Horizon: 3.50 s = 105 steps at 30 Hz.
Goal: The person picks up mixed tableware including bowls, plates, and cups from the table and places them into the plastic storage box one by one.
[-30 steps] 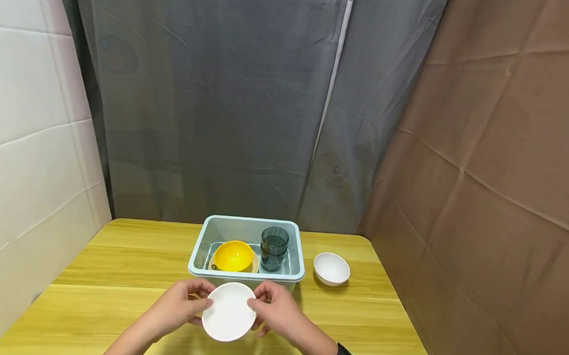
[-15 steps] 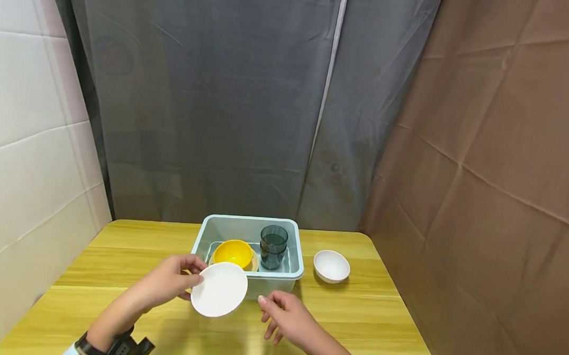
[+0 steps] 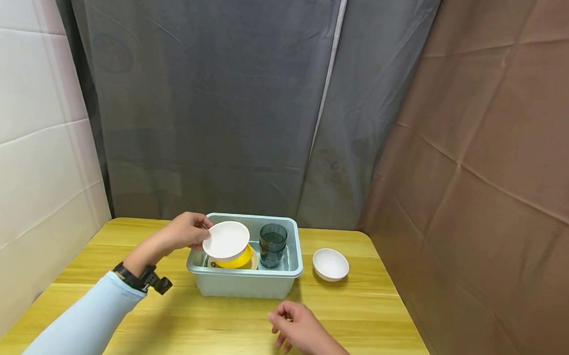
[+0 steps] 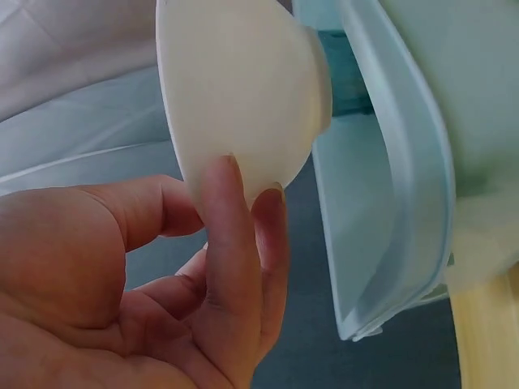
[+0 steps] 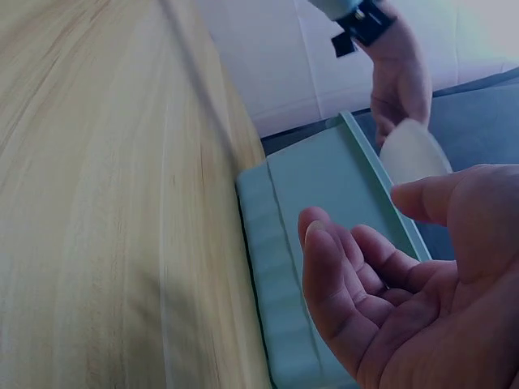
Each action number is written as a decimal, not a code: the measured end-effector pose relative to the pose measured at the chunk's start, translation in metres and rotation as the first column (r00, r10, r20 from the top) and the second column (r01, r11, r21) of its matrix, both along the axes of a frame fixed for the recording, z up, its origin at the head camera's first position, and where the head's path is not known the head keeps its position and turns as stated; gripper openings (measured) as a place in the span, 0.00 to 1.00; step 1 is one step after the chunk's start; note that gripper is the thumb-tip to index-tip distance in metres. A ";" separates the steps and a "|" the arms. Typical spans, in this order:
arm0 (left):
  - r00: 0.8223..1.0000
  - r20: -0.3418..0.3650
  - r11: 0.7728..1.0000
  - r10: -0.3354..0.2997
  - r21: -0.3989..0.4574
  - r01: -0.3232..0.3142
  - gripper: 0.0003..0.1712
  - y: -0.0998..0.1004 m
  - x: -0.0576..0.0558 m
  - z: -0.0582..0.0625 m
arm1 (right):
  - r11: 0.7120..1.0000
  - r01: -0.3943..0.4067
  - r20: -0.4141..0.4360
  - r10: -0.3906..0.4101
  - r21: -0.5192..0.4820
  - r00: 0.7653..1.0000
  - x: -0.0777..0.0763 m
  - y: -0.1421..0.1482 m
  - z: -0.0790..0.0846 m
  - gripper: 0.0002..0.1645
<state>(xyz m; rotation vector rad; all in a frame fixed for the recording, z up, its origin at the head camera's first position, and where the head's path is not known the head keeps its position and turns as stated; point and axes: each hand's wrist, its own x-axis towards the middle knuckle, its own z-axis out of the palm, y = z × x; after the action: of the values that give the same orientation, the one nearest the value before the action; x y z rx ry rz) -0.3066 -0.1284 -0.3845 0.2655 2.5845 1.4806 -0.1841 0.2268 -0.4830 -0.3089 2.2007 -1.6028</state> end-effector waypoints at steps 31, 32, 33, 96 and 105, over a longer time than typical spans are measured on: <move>0.993 0.111 0.791 0.033 -0.611 0.042 0.03 0.055 -0.101 -0.017 | 0.999 -0.028 0.023 0.028 0.017 0.999 0.005 0.008 0.000 0.11; 0.993 0.111 0.769 0.039 -0.637 0.041 0.03 0.057 -0.103 -0.019 | 0.999 -0.028 0.032 0.027 0.015 0.999 0.005 0.008 0.001 0.11; 0.993 0.112 0.752 0.045 -0.658 0.040 0.04 0.059 -0.104 -0.021 | 0.999 -0.029 0.037 0.028 0.014 0.999 0.005 0.009 0.001 0.11; 0.988 0.152 0.731 -0.032 -0.671 0.127 0.19 0.059 -0.090 0.009 | 0.999 -0.038 -0.014 0.039 0.036 0.999 -0.002 0.017 0.009 0.12; 0.977 -0.165 0.917 -0.132 -0.396 0.057 0.12 0.027 -0.021 0.033 | 0.999 -0.038 -0.043 0.039 0.024 0.998 -0.010 0.022 0.011 0.12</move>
<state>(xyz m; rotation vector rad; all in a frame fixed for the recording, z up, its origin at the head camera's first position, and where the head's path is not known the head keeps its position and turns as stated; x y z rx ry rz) -0.3274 -0.1013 -0.3518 0.4917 2.8928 0.9167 -0.1938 0.2492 -0.4716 -0.3807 2.2295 -1.5634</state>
